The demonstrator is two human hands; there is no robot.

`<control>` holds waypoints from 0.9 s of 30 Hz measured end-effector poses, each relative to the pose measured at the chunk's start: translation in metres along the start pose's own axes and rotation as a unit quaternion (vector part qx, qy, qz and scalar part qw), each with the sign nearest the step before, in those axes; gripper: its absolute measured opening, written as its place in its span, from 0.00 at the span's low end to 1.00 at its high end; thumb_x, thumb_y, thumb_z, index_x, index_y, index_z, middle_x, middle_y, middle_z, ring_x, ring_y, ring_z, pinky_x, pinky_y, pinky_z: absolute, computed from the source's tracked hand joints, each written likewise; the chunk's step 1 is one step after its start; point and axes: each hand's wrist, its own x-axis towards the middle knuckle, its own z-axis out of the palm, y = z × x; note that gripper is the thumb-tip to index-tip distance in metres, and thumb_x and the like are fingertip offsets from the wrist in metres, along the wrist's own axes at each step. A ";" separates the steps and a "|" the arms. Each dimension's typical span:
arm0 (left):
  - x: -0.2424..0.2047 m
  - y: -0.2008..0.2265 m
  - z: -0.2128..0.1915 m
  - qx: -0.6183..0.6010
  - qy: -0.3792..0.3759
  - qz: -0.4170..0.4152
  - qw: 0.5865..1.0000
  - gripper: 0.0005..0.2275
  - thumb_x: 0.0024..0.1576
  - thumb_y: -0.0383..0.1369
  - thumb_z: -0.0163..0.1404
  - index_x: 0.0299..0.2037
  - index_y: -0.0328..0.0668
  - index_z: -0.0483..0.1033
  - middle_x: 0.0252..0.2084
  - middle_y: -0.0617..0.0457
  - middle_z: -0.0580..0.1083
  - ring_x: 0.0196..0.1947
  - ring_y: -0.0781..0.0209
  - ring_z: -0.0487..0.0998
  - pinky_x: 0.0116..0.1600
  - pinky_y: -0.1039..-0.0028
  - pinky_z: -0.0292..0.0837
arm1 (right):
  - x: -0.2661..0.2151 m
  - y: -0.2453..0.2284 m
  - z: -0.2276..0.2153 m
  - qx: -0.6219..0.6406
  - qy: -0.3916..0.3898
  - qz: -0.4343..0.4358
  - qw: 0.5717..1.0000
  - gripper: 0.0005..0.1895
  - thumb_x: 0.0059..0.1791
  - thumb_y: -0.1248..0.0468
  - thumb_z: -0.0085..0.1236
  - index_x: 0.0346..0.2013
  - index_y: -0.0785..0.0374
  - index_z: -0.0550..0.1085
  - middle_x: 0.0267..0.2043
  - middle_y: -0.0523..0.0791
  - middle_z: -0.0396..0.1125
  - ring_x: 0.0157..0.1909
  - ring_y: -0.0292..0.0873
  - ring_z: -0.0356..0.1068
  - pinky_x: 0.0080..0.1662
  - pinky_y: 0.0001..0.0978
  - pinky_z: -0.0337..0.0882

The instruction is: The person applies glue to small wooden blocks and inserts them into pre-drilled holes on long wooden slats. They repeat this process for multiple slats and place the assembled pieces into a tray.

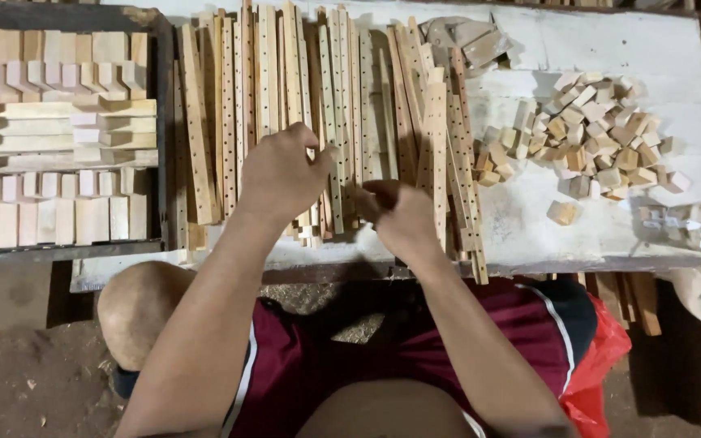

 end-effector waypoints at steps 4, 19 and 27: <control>-0.001 0.009 0.001 0.037 -0.039 -0.016 0.998 0.17 0.59 0.46 0.50 0.48 0.44 0.79 0.37 0.46 0.81 0.41 0.43 0.84 0.43 0.55 0.78 | 0.023 0.007 0.013 0.129 -0.029 0.034 0.991 0.26 0.46 0.52 0.69 0.48 0.71 0.78 0.32 0.55 0.77 0.32 0.44 0.79 0.37 0.30 0.79; 0.018 -0.011 0.030 0.043 -0.054 -0.019 0.997 0.09 0.52 0.35 0.49 0.28 0.37 0.77 0.20 0.47 0.72 0.27 0.45 0.81 0.30 0.59 0.75 | 0.025 0.045 -0.008 0.017 0.023 0.060 0.998 0.12 0.46 0.65 0.59 0.40 0.71 0.80 0.23 0.55 0.70 0.25 0.47 0.74 0.31 0.35 0.78; 0.014 -0.006 0.029 0.004 -0.027 -0.040 0.999 0.08 0.48 0.29 0.45 0.26 0.36 0.78 0.21 0.47 0.72 0.25 0.51 0.80 0.28 0.64 0.74 | 0.029 0.051 0.007 -0.041 0.013 0.005 0.999 0.18 0.50 0.55 0.61 0.49 0.63 0.81 0.43 0.54 0.77 0.44 0.53 0.79 0.45 0.36 0.79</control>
